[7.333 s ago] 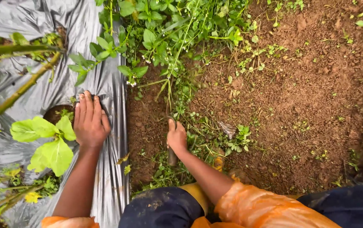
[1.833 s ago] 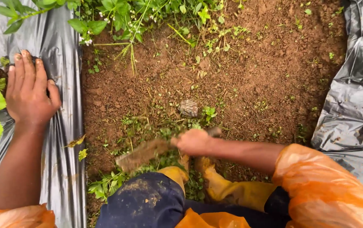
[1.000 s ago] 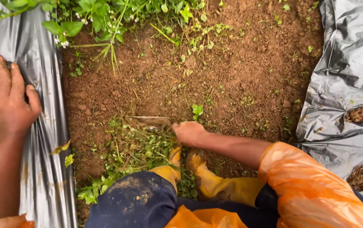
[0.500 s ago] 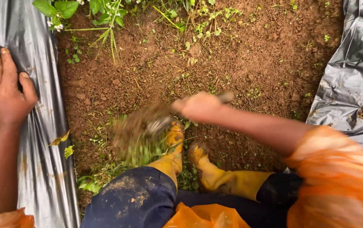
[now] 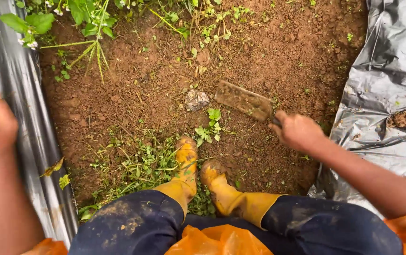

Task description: The person kneels on the ground and uses a small hand hoe to remove weeds from the soil between rows of plants covered with black plastic mulch. They repeatedly scrape the soil surface to uproot the weeds and occasionally pull them by hand.

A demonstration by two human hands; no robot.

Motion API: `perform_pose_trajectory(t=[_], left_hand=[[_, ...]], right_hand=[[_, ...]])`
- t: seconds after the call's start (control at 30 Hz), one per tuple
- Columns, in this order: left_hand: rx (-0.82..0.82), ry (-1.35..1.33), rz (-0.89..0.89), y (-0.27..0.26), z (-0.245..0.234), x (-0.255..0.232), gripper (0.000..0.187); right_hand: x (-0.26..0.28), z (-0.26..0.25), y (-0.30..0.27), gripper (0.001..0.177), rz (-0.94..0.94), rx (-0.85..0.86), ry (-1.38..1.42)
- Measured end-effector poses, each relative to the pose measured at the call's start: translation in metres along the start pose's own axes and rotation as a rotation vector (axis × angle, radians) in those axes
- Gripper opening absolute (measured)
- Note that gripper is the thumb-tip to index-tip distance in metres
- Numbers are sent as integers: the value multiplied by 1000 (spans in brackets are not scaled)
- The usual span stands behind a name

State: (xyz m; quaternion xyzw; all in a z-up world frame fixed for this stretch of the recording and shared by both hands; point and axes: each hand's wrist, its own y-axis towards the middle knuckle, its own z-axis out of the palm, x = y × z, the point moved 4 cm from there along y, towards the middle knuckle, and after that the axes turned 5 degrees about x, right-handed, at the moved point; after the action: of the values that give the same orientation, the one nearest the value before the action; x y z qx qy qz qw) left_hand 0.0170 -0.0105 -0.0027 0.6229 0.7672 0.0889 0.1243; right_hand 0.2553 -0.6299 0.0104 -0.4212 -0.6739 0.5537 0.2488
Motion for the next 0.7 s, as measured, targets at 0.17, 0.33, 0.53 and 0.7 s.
perform_pose_trajectory(t=[0.17, 0.33, 0.53, 0.7], left_hand=[[-352, -191, 157, 53, -26, -123, 16], [30, -406, 291, 82, 29, -247, 16], [660, -354, 368, 52, 132, -321, 39], [711, -296, 427, 15, 198, -337, 53]], right_hand=[[31, 57, 10, 29, -197, 134, 57], [22, 40, 4, 35, -327, 79, -13], [-6, 7, 9, 35, -185, -164, 227], [-3, 9, 4, 36, -135, -192, 297]])
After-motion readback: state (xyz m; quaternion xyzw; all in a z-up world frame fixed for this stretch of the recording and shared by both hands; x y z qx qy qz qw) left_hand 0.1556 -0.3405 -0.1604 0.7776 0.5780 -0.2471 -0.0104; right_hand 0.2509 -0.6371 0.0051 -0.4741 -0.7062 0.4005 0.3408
